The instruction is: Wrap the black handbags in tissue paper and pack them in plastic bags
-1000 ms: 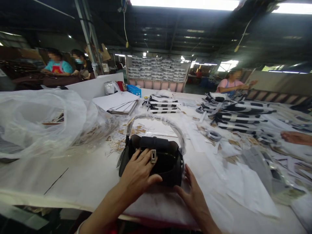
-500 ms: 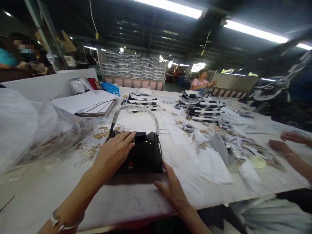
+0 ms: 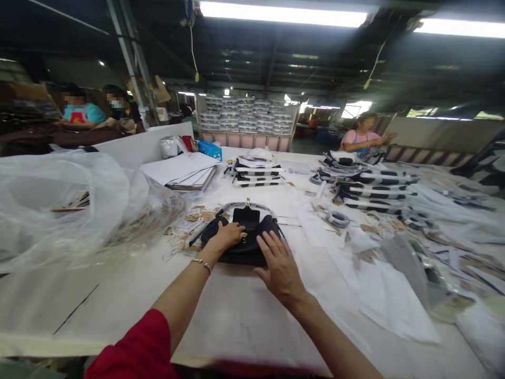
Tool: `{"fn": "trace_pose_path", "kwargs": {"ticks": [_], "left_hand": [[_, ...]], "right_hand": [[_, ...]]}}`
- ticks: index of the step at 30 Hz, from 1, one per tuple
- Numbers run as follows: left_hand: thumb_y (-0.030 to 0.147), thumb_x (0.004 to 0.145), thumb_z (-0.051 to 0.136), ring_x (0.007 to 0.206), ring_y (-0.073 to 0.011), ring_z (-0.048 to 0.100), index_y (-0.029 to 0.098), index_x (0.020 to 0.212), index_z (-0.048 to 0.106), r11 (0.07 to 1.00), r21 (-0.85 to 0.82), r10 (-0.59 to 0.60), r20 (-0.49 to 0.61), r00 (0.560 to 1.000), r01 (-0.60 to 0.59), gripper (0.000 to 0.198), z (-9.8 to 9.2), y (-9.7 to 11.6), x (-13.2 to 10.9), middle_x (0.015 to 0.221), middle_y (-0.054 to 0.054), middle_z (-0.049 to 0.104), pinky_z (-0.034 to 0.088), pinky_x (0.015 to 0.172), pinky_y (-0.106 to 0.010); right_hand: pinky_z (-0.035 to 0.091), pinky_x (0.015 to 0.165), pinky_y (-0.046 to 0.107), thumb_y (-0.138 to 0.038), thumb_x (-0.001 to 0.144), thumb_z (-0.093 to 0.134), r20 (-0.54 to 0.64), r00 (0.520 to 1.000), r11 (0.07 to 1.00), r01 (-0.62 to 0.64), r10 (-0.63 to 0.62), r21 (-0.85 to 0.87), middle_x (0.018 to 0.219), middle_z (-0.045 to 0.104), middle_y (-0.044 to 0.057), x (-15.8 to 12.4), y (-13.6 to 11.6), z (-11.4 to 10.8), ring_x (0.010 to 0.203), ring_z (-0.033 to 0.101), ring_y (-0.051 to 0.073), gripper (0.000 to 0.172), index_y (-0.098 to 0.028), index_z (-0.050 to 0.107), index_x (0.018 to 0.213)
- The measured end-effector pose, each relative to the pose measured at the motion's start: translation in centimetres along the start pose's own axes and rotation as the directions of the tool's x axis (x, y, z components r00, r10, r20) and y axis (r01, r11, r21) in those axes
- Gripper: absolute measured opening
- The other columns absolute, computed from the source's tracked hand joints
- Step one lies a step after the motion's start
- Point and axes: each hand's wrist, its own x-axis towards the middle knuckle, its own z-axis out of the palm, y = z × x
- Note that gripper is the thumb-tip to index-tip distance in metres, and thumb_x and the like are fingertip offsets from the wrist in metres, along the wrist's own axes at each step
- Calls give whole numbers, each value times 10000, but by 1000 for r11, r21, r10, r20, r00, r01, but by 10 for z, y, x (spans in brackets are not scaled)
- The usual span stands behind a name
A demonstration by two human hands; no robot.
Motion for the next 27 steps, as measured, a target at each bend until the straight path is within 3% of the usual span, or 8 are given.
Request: {"fn": "trace_pose_path", "kwargs": {"ticks": [2, 5, 7, 12, 16, 19, 21, 27], "left_hand": [[326, 952, 513, 1130, -259, 596, 175, 1194, 617, 999, -31, -3, 50, 999, 5, 304, -9, 3, -3, 1226, -112, 642, 442, 981, -506], [291, 974, 438, 1084, -245, 636, 167, 1189, 641, 996, -87, 30, 78, 997, -24, 321, -31, 11, -19, 1205, -113, 668, 477, 941, -402], [319, 988, 389, 1098, -240, 638, 185, 1222, 632, 990, -128, 67, 69, 995, -58, 363, -43, 19, -38, 1216, -101, 672, 473, 940, -353], [558, 790, 672, 1242, -327, 538, 180, 1343, 526, 978, -71, 191, -42, 981, -194, 686, -30, 44, -106, 1344, -148, 580, 358, 1080, -501], [203, 907, 536, 1299, -274, 490, 210, 1418, 430, 964, 194, 225, -225, 948, -183, 521, 1, 55, -144, 1396, -111, 541, 282, 1127, -503], [82, 907, 418, 1321, -262, 465, 237, 1462, 361, 953, 294, 186, -366, 912, -76, 579, 9, 56, -148, 1406, -98, 533, 211, 1154, -517], [79, 907, 393, 1299, -263, 487, 246, 1477, 334, 952, 307, 150, -400, 904, -22, 597, 10, 56, -143, 1383, -109, 552, 227, 1147, -526], [53, 916, 326, 1220, -230, 559, 303, 1475, 328, 971, 238, 84, -434, 897, 24, 612, 37, 55, -136, 1333, -65, 600, 357, 1088, -471]], "right_hand": [[256, 1128, 533, -174, 707, 761, 103, 994, 997, 51, -46, -49, 1439, 497, 117, 21, 0, 1, 1346, 408, 329, 717, -214, 495, 1372], [393, 1001, 438, -146, 772, 703, 204, 976, 992, 96, -78, -83, 1114, 706, 83, 35, 8, 0, 1077, 612, 266, 323, -204, 675, 1089], [433, 896, 384, -114, 820, 632, 219, 972, 989, 112, -89, -96, 897, 727, 61, 30, 15, -6, 902, 645, 229, 137, -195, 708, 901], [412, 888, 354, -72, 854, 543, 128, 981, 987, 152, -143, -61, 854, 718, 50, -15, 12, -25, 865, 637, 196, 212, -202, 710, 873], [358, 1031, 408, -197, 796, 685, 196, 954, 968, 243, -226, -62, 1105, 708, 56, -35, 7, -37, 1094, 598, 247, 312, -204, 671, 1108], [243, 1134, 515, -318, 748, 754, 308, 917, 949, 298, -254, -106, 1380, 563, 93, -27, 17, -39, 1313, 445, 328, 590, -212, 568, 1298], [271, 1121, 537, -334, 752, 748, 378, 894, 946, 302, -240, -113, 1435, 507, 107, -18, 25, -36, 1333, 426, 344, 698, -221, 484, 1389], [303, 1120, 509, -81, 842, 546, 317, 905, 938, 330, -282, -106, 1399, 551, 69, -28, 38, -11, 1276, 511, 287, 619, -237, 441, 1431]]}}
